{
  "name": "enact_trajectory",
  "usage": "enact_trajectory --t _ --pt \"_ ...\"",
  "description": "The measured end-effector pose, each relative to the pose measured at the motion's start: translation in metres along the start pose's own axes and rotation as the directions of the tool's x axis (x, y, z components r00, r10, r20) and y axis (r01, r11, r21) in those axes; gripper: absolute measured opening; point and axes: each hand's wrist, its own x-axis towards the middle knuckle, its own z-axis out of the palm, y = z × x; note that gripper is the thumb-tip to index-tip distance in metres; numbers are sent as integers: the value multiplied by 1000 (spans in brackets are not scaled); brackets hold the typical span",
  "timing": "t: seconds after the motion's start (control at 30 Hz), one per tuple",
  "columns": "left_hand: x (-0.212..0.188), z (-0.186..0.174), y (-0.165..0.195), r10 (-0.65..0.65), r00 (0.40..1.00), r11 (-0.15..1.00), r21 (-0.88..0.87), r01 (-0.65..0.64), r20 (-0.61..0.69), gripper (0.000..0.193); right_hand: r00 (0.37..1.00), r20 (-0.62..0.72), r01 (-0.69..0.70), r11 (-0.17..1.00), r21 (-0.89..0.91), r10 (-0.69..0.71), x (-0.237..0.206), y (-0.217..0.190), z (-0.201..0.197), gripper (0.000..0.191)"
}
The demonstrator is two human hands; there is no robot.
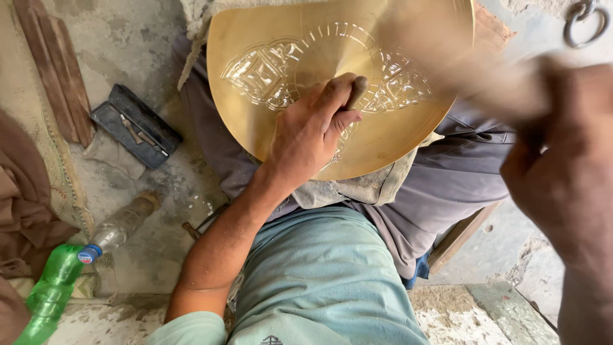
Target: The person sits on the floor with a decorated brass tray resting on their lap and hammers a small chisel-like punch with a wooden mallet to deepen the embossed ornament pattern. They reposition the punch across different parts of the design and rotate the tray as they work.
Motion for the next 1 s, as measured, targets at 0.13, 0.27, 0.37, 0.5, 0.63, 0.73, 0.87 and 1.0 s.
enact_trajectory --t 0.13,0.27,0.37,0.5,0.63,0.73,0.87,1.0 --pt "8 -5 1 32 993 999 -7 -31 117 44 988 -26 -144 964 224 154 -19 3 9 45" --pt "15 -9 1 85 977 996 -22 -82 197 46 991 -71 -118 988 -102 111 -32 6 19 50" --pt "17 -12 1 82 960 996 22 -91 267 44 978 -125 -115 933 340 166 -32 5 24 49" --pt "17 -12 -1 105 956 993 14 -113 273 40 998 -57 -43 996 -82 38 -32 9 18 46" --pt "11 -12 -5 88 988 993 -86 -77 125 36 997 -63 -51 999 12 52 -39 22 22 39" --pt "5 -11 -7 37 992 993 -114 -23 122 37 974 -47 -185 897 402 223 -44 31 31 35" --pt "2 -11 -8 65 991 992 -112 -52 115 35 984 -82 -106 895 434 156 -42 32 36 28" --pt "5 -12 -8 93 989 991 -109 -81 112 35 993 -83 -50 933 357 85 -30 24 27 30"
